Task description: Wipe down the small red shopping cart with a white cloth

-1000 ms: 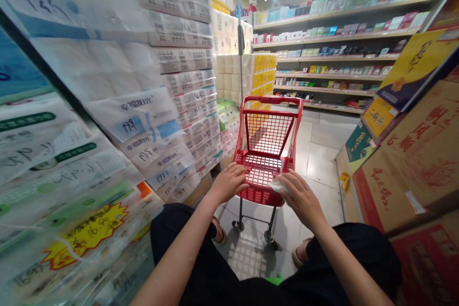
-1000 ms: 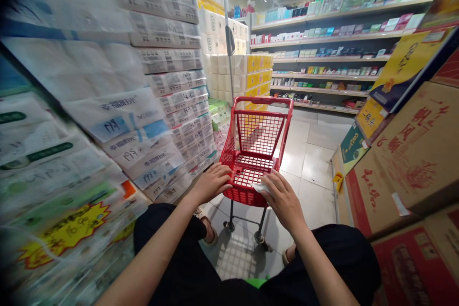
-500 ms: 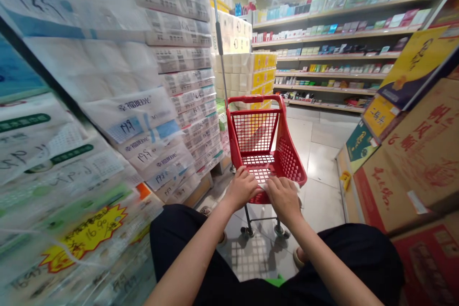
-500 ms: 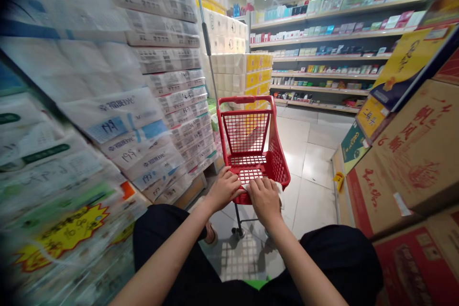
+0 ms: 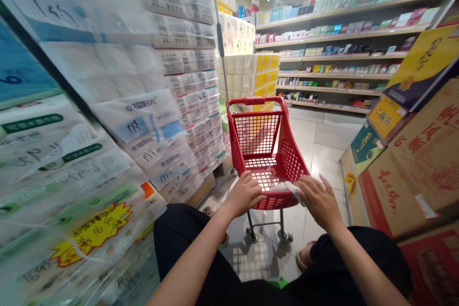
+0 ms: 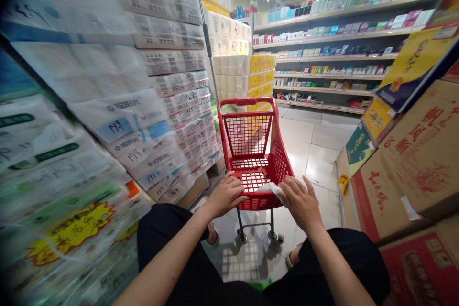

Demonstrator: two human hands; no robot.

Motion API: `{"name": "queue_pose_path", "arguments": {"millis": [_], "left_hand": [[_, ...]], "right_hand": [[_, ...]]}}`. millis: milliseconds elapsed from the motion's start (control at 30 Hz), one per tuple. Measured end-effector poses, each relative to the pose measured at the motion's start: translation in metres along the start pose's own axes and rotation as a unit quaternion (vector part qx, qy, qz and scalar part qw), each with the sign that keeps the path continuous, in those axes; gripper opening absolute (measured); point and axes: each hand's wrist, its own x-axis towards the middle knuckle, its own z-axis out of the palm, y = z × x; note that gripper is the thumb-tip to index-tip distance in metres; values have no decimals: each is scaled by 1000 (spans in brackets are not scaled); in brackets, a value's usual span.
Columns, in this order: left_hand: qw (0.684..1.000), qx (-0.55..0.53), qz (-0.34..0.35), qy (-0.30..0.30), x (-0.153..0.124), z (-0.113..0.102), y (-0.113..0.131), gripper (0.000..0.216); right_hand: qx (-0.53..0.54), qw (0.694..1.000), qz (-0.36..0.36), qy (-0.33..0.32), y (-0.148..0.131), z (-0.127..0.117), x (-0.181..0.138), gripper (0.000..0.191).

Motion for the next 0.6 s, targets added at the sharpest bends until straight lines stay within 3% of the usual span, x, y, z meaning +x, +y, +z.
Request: {"name": "queue_pose_path", "arguments": {"millis": [133,300,467,600], "left_hand": [[1000,8,-6,4,4,6,6,24],[999,33,-7,11,8,12,9,26],[999,38,-8,11,5,9,9,20],[999,38,-13,5,2,5,7,16]], "right_hand": [[-3,1000,21,13,9,-1,-9,30],[6,995,98,26,-39,4,-4,24],[8,999,44,13,-78,14,8,27],[22,999,-34,-11,-69,15,13,29]]}}
